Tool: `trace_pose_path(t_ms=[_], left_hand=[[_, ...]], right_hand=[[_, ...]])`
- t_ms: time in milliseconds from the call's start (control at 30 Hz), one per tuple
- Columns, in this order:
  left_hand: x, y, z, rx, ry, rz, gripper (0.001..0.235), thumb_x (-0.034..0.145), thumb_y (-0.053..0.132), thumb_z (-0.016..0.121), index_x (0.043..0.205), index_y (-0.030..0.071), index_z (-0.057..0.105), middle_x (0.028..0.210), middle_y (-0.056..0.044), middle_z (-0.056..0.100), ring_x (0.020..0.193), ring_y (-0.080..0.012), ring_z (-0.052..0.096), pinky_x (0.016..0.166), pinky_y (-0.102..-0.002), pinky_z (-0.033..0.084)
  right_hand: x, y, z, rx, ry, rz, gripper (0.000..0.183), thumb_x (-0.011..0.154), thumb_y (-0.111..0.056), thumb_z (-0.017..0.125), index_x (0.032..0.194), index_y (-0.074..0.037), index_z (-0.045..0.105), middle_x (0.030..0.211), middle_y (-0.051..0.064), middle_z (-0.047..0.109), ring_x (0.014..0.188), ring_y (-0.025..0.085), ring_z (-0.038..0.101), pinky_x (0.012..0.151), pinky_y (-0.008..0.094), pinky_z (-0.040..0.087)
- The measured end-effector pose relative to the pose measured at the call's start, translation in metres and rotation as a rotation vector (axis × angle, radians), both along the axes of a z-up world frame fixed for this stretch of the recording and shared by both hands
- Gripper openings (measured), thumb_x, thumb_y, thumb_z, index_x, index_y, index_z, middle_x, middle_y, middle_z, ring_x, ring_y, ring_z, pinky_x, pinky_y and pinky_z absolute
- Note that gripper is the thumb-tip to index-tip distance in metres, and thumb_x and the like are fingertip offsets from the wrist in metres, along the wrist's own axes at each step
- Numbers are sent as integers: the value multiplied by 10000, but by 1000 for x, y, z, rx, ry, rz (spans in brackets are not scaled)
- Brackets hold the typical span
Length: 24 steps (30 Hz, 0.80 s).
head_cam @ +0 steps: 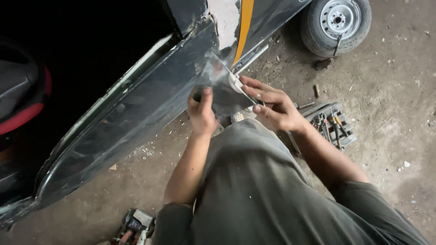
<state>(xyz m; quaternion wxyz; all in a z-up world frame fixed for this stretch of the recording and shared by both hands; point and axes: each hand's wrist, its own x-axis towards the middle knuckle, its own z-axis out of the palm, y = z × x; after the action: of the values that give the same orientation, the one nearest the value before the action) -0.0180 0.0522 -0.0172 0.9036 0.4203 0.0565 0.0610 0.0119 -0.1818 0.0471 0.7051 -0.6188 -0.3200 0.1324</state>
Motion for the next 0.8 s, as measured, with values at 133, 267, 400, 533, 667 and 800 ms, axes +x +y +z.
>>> trace_pose_path(t_ms=[133, 267, 400, 533, 667, 800], left_hand=[[5, 16, 0, 73, 21, 135, 174, 1032, 212, 643, 1097, 51, 633, 1027, -41, 679, 924, -144, 663, 812, -330, 551], [3, 29, -27, 725, 136, 64, 280, 1064, 156, 634, 914, -77, 598, 737, -210, 501, 604, -308, 446, 595, -404, 342], [3, -5, 53, 1171, -456, 141, 168, 1059, 131, 611, 1160, 5, 657, 1089, -153, 699, 986, -322, 721, 855, -372, 579], [1, -10, 66, 1205, -539, 148, 206, 1069, 60, 570, 1254, 5, 642, 1179, -188, 703, 1055, -358, 735, 901, -375, 597], [5, -14, 65, 1187, -583, 401, 210, 1078, 66, 557, 1254, -35, 610, 1152, -187, 690, 993, -344, 731, 857, -391, 589], [14, -26, 42, 1174, -87, 351, 193, 1071, 80, 604, 1220, -28, 663, 1057, -163, 730, 972, -338, 741, 835, -362, 568]], right_hand=[[9, -6, 2, -284, -101, -35, 463, 982, -102, 623, 1435, -12, 589, 1605, 238, 468, 1519, 392, 439, 1233, 492, 377], [11, -5, 19, -426, -350, -267, 501, 947, -100, 638, 1434, 9, 583, 1560, 236, 501, 1503, 427, 441, 1255, 556, 358], [-4, 12, 29, -499, -577, -327, 473, 867, -86, 674, 1335, -17, 654, 1458, 211, 573, 1448, 454, 471, 1223, 579, 366], [-9, 14, 4, -527, -607, -229, 416, 809, -91, 696, 1223, -63, 729, 1352, 172, 662, 1374, 450, 535, 1161, 572, 403], [0, 3, 3, -279, -475, -124, 392, 863, -82, 655, 1253, -51, 691, 1391, 182, 642, 1440, 401, 533, 1260, 575, 394], [26, -11, 22, -61, -526, -77, 388, 857, -88, 610, 1240, -53, 660, 1401, 194, 603, 1483, 403, 470, 1271, 553, 362]])
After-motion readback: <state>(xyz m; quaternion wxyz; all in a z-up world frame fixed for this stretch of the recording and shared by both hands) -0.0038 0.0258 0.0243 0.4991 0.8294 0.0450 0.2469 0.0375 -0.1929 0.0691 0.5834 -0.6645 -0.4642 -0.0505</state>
